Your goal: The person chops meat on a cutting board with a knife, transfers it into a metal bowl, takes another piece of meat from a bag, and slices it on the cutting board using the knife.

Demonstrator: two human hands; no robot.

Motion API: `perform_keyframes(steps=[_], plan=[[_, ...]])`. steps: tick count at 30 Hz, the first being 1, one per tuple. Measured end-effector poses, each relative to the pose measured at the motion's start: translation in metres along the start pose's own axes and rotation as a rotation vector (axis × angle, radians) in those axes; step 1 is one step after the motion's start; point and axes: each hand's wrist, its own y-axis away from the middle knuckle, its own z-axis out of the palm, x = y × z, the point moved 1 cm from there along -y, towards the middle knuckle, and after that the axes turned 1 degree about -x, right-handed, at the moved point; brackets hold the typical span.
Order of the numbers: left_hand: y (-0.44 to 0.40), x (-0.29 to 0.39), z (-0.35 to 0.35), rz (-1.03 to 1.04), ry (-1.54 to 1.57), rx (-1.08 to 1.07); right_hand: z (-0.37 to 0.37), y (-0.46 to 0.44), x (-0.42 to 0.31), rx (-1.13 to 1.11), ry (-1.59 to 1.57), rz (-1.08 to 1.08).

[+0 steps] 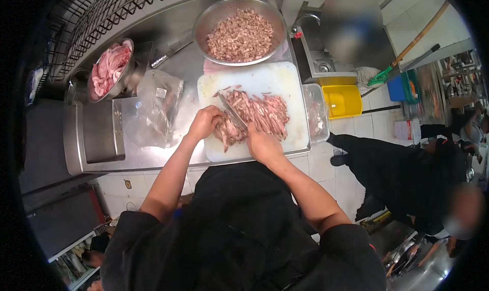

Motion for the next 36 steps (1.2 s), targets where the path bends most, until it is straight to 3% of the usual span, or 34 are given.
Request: perform_keyframes(steps=[7, 12, 18, 22, 28, 30, 36], plan=[[0.006, 0.0, 0.012, 0.023, -0.029, 0.099, 0.0, 0.004, 0.001, -0.046, 0.026, -0.024], [0.008, -0.005, 0.018, 0.254, -0.193, 0.158, -0.001, 0.01, -0.008, -0.132, 0.039, 0.006], [0.007, -0.01, 0.018, 0.163, -0.175, 0.087, 0.028, -0.018, -0.001, -0.094, -0.03, 0.018], [0.003, -0.007, 0.011, 0.245, -0.18, 0.075, 0.027, -0.029, 0.002, -0.072, -0.043, -0.043], [0.009, 0.0, 0.006, -0.019, 0.12, 0.098, 0.023, -0.013, 0.012, -0.022, 0.014, -0.003], [0.021, 0.011, 0.006, 0.089, 0.025, 0.212, 0.023, -0.012, 0.012, -0.028, 0.063, -0.021], [0.055, 0.017, 0.033, 0.223, -0.06, 0.211, 0.033, 0.0, 0.005, 0.019, 0.026, -0.141]])
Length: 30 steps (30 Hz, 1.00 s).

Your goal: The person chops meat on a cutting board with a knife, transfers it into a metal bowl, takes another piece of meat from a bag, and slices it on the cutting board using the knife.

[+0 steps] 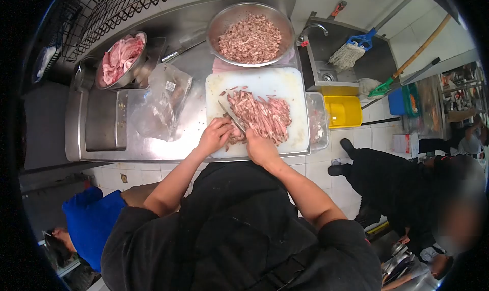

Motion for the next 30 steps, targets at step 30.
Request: perform_keyframes(steps=[30], plan=[[0.009, 0.0, 0.023, 0.109, -0.095, 0.117, -0.026, 0.003, -0.017, -0.12, 0.044, 0.118]])
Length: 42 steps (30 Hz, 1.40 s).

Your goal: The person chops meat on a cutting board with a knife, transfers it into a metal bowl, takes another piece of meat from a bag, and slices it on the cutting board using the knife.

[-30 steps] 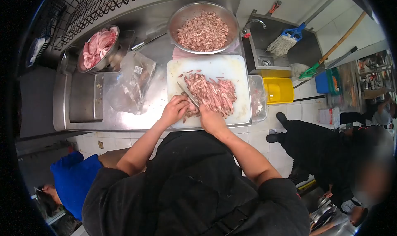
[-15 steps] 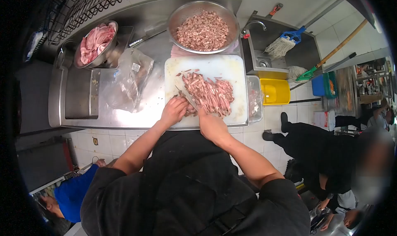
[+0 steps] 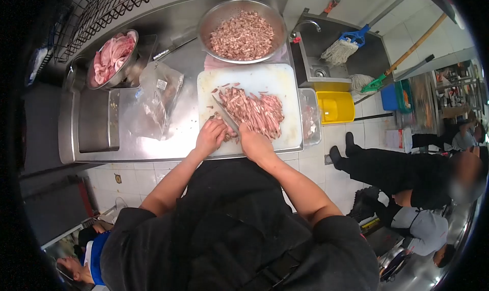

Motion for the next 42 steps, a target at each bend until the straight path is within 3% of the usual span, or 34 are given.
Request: perform_keyframes(steps=[5, 8, 11, 14, 18, 21, 28, 33, 35, 42], plan=[[-0.001, 0.005, -0.002, -0.001, -0.055, 0.011, 0.011, 0.013, -0.003, -0.03, -0.034, -0.078], [-0.002, 0.004, -0.003, -0.046, 0.004, -0.012, 0.041, -0.015, 0.003, 0.108, -0.063, -0.117], [-0.001, 0.001, -0.004, -0.039, 0.053, 0.0, 0.036, -0.038, 0.009, 0.04, -0.076, -0.085], [0.002, 0.003, -0.005, 0.003, 0.014, 0.025, -0.001, -0.009, -0.007, -0.026, -0.089, -0.015], [0.003, 0.004, -0.003, -0.021, 0.004, 0.002, 0.001, 0.015, -0.005, -0.114, -0.097, -0.035], [0.002, 0.0, -0.004, -0.043, 0.004, -0.004, 0.039, -0.002, 0.001, -0.026, -0.125, -0.066], [0.0, 0.003, -0.004, -0.041, 0.093, 0.058, 0.028, -0.025, 0.024, 0.051, -0.134, -0.173], [-0.001, 0.002, -0.012, -0.073, 0.116, 0.125, 0.021, -0.012, 0.022, 0.062, -0.021, -0.062], [-0.002, 0.001, -0.014, -0.059, -0.011, 0.079, 0.016, -0.007, 0.014, 0.069, -0.021, -0.072], [-0.001, 0.01, -0.028, -0.129, 0.041, 0.127, 0.002, 0.005, 0.002, 0.043, -0.047, -0.073]])
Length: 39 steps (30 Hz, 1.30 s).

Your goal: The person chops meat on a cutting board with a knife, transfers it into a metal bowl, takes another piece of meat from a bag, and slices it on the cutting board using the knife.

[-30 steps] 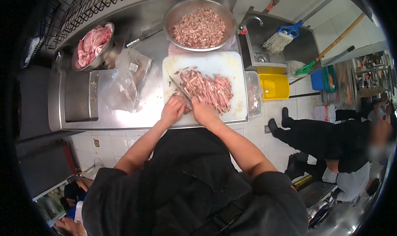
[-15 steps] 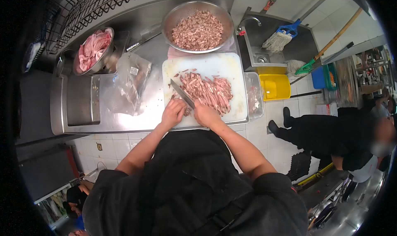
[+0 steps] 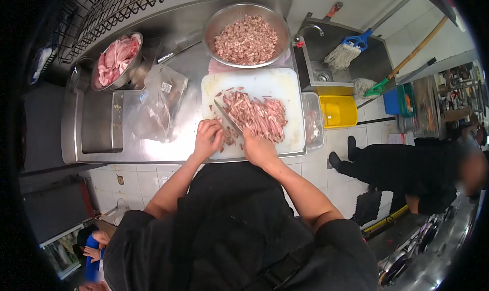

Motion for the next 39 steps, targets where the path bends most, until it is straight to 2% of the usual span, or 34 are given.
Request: perform_keyframes(steps=[3, 4, 6, 7, 9, 10, 12, 16, 18, 22, 24, 30, 34, 36, 39], plan=[[-0.005, 0.001, -0.005, -0.229, 0.238, 0.042, 0.003, -0.001, 0.007, 0.016, -0.009, -0.023], [-0.004, -0.002, 0.0, -0.228, 0.24, 0.045, 0.007, -0.001, 0.01, 0.018, -0.007, -0.042], [-0.001, -0.016, 0.015, -0.469, 0.606, 0.081, 0.011, -0.002, 0.014, 0.018, 0.012, -0.036], [0.001, -0.02, 0.019, -0.471, 0.603, 0.083, 0.014, -0.002, 0.014, 0.012, 0.021, -0.027], [-0.003, -0.026, 0.025, -0.723, 0.808, 0.103, 0.015, -0.004, 0.016, 0.011, 0.023, -0.02], [-0.005, -0.025, 0.022, -0.729, 0.806, 0.103, 0.016, -0.002, 0.017, 0.008, 0.026, -0.004], [-0.013, -0.021, 0.014, -0.611, 0.439, 0.032, 0.017, -0.001, 0.02, 0.009, 0.037, -0.012], [-0.019, -0.019, 0.004, -0.555, 0.273, -0.058, 0.013, -0.003, 0.021, -0.013, 0.048, -0.004], [-0.022, -0.021, -0.001, -0.403, -0.012, -0.084, 0.01, -0.001, 0.019, -0.012, 0.036, -0.008], [-0.021, -0.033, 0.001, -0.319, 0.084, -0.121, 0.01, 0.001, 0.019, 0.0, 0.025, -0.018], [-0.019, -0.033, -0.005, -0.167, 0.102, -0.335, 0.01, 0.001, 0.019, -0.001, 0.023, -0.026], [-0.013, -0.012, -0.034, -0.234, 0.048, -0.438, 0.008, -0.001, 0.02, -0.03, 0.034, -0.049], [0.005, -0.011, -0.021, -0.305, 0.069, -0.38, 0.009, 0.0, 0.021, -0.034, 0.04, -0.047], [0.01, -0.011, -0.008, -0.435, 0.14, -0.265, 0.01, -0.001, 0.023, -0.037, 0.037, -0.055], [0.01, -0.011, 0.004, -0.43, 0.168, -0.207, 0.01, -0.001, 0.026, -0.04, 0.045, -0.058]])
